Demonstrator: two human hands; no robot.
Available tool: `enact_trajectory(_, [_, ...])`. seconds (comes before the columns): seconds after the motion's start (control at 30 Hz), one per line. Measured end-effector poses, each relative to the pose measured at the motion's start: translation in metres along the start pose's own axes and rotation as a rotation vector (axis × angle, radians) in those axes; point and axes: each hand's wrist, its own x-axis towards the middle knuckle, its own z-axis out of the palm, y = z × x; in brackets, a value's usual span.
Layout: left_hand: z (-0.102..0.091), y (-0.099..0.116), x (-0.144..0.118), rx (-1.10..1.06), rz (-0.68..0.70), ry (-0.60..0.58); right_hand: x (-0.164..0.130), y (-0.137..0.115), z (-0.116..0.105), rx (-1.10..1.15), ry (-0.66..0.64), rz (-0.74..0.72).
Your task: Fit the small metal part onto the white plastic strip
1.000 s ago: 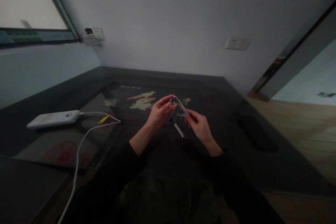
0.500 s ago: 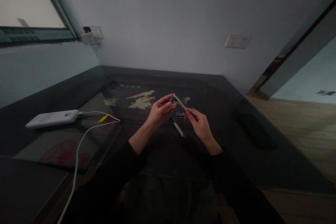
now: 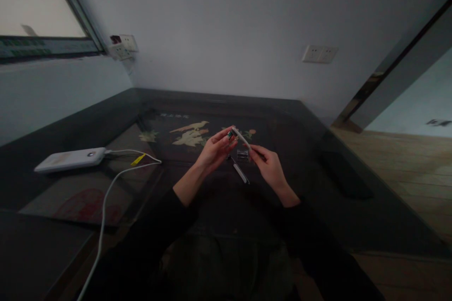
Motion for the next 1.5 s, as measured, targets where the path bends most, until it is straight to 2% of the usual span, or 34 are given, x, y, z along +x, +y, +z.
enact_trajectory(0.23, [0.000,0.001,0.000,0.010,0.004,-0.006,0.000,0.000,-0.001,0.030,0.013,0.044])
enact_trajectory(0.7, [0.003,0.001,0.000,0.009,0.003,0.023,0.001,0.002,-0.001,0.010,0.021,0.039])
enact_trajectory(0.87, [0.003,0.000,-0.001,-0.008,0.011,0.002,0.000,0.001,0.000,-0.031,0.044,-0.008])
enact_trajectory(1.13, [0.001,-0.001,0.000,0.009,0.024,-0.015,-0.003,-0.011,-0.003,-0.053,0.004,-0.058])
enact_trajectory(1.5, [-0.002,-0.003,0.002,0.040,0.048,0.017,-0.004,-0.006,0.000,-0.037,-0.023,-0.115])
